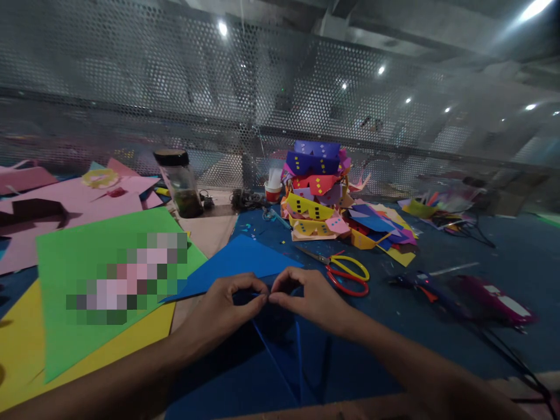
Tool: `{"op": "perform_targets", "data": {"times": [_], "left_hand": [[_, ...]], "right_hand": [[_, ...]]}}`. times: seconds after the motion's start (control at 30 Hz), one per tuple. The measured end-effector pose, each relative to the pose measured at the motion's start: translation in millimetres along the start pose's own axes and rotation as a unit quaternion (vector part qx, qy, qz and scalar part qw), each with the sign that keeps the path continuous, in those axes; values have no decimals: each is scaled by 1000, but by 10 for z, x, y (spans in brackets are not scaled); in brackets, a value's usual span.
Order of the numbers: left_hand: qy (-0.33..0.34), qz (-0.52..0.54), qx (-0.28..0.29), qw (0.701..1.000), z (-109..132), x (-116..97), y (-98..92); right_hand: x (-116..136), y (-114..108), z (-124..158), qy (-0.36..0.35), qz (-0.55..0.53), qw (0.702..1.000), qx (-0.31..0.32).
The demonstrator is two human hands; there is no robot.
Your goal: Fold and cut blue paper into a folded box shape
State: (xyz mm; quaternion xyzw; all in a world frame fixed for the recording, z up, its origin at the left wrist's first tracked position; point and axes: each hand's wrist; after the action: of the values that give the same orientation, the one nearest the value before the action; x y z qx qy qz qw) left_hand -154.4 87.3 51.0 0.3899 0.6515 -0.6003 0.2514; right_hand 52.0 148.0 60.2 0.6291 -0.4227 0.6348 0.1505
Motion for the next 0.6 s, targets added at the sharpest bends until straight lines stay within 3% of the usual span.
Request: {"op": "perform_targets", "data": {"times": [0.27,0.6], "left_hand": [[6,-13,-2,1000,4,13,0],[-7,-16,-3,1000,21,-32,1]], "right_hand": [[-109,9,16,-61,84,995,-1],[-137,-20,5,-149,243,958,19]]}}
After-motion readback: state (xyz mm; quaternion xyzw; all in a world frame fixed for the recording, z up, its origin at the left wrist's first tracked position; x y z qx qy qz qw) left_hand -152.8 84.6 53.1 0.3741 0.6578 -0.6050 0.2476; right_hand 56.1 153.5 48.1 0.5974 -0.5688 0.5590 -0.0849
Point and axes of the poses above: each hand's wrist, its own z-axis away from the middle knuckle, its own y-axis out of the palm, x = y × z, and after that the axes turned 6 degrees about -z, right-handed
